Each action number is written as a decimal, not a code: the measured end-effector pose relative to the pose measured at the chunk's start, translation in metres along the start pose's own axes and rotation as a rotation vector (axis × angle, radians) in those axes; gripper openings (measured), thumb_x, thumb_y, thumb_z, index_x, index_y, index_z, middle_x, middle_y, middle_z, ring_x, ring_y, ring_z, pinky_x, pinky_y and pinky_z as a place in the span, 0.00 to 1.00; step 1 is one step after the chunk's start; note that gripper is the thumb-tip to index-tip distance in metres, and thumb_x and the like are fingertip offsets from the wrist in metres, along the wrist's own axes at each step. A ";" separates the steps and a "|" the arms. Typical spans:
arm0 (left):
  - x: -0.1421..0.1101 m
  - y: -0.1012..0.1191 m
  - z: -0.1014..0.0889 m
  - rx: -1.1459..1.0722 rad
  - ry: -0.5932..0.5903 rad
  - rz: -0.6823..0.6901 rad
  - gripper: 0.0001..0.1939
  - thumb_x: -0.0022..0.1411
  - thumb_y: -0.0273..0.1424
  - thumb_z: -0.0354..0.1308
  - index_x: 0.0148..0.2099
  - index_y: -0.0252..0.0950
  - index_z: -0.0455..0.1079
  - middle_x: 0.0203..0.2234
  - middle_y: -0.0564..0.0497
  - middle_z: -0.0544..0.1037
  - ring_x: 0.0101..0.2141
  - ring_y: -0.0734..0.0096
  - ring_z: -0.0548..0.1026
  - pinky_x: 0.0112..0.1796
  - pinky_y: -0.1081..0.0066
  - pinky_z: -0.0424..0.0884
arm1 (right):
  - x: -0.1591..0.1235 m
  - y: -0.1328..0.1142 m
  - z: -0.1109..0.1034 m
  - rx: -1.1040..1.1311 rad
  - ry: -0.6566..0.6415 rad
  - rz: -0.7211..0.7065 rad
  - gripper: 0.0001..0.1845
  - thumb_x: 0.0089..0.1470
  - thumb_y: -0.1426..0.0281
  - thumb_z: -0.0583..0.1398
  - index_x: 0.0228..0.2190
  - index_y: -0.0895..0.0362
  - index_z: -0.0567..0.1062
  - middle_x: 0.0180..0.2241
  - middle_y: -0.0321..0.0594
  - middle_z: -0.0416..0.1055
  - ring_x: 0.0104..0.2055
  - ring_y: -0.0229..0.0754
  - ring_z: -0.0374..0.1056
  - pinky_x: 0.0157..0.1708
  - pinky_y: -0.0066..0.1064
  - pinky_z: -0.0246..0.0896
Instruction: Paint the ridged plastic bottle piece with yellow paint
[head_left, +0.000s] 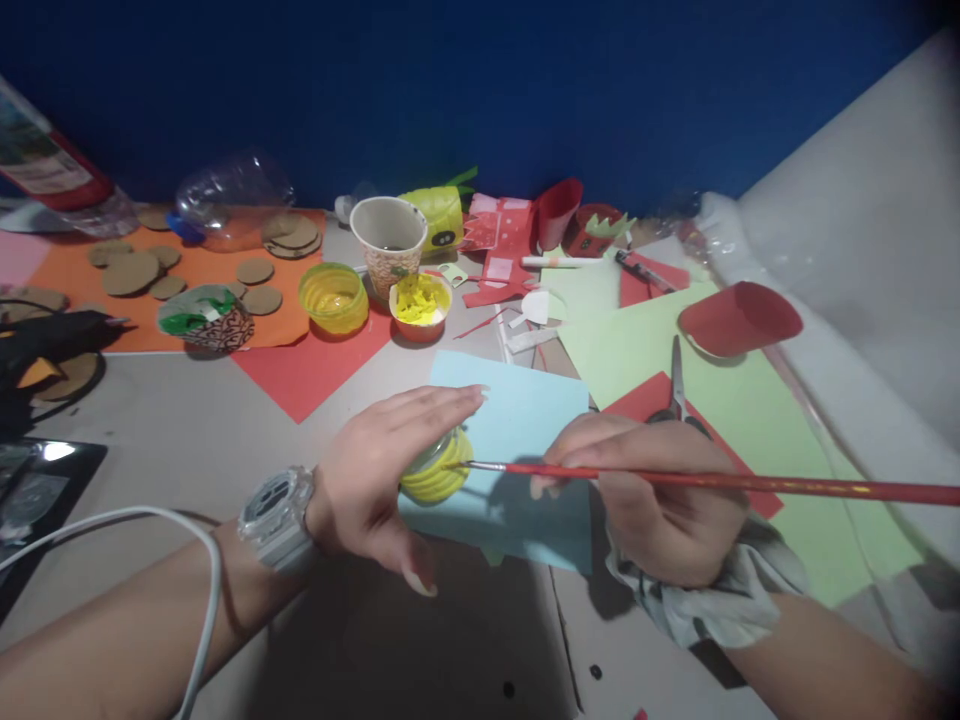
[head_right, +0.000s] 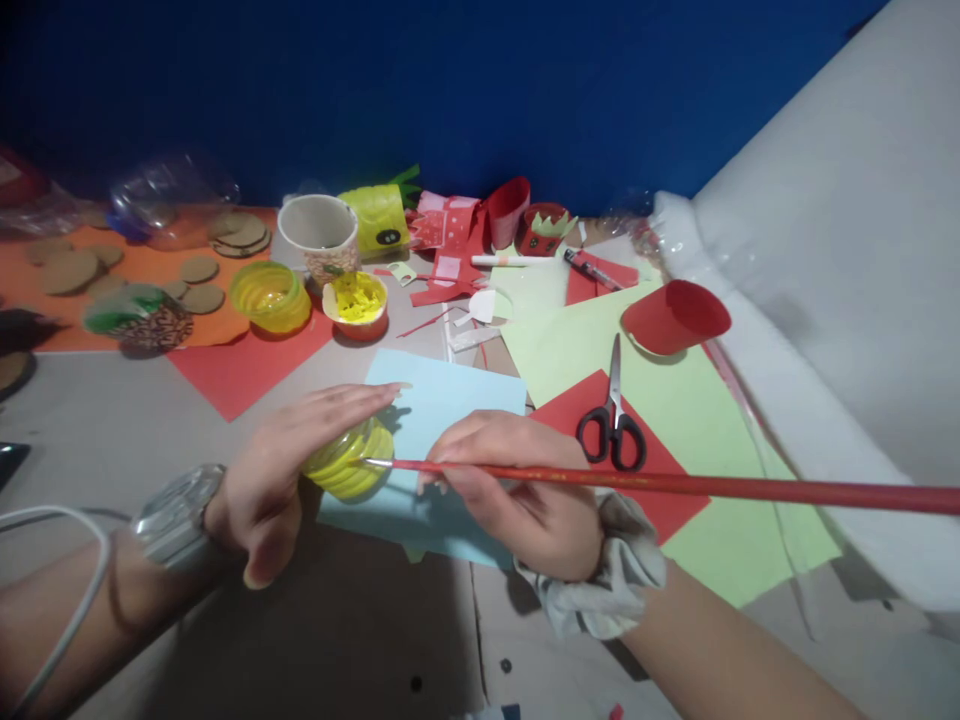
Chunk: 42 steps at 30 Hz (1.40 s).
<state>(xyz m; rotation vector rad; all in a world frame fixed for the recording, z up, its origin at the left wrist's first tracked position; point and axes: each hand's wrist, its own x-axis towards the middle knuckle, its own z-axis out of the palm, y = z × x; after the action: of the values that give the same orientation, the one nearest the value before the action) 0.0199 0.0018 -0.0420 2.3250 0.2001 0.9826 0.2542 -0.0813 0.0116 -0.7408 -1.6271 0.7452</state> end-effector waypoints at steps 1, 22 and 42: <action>0.000 0.000 0.000 -0.001 0.001 -0.003 0.59 0.54 0.73 0.39 0.72 0.35 0.54 0.61 0.34 0.71 0.59 0.46 0.74 0.58 0.52 0.71 | -0.001 0.002 -0.001 -0.008 0.000 0.004 0.12 0.62 0.74 0.60 0.45 0.54 0.81 0.28 0.42 0.80 0.29 0.45 0.78 0.25 0.35 0.76; -0.004 0.007 -0.005 0.094 0.031 -0.097 0.65 0.44 0.74 0.53 0.72 0.35 0.53 0.59 0.36 0.74 0.54 0.43 0.77 0.57 0.54 0.73 | -0.004 0.008 0.005 0.023 0.050 0.098 0.07 0.63 0.73 0.59 0.39 0.53 0.78 0.27 0.37 0.79 0.27 0.42 0.77 0.26 0.32 0.75; 0.000 0.010 -0.005 0.118 -0.001 -0.066 0.64 0.45 0.75 0.46 0.72 0.35 0.54 0.59 0.35 0.74 0.54 0.45 0.78 0.57 0.57 0.73 | -0.006 0.005 0.000 -0.024 0.178 0.102 0.10 0.63 0.77 0.58 0.37 0.53 0.78 0.25 0.35 0.75 0.26 0.39 0.75 0.26 0.30 0.72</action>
<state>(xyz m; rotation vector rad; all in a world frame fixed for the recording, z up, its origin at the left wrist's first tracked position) 0.0150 -0.0041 -0.0335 2.4094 0.3404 0.9604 0.2551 -0.0830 0.0043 -0.8881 -1.4479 0.7119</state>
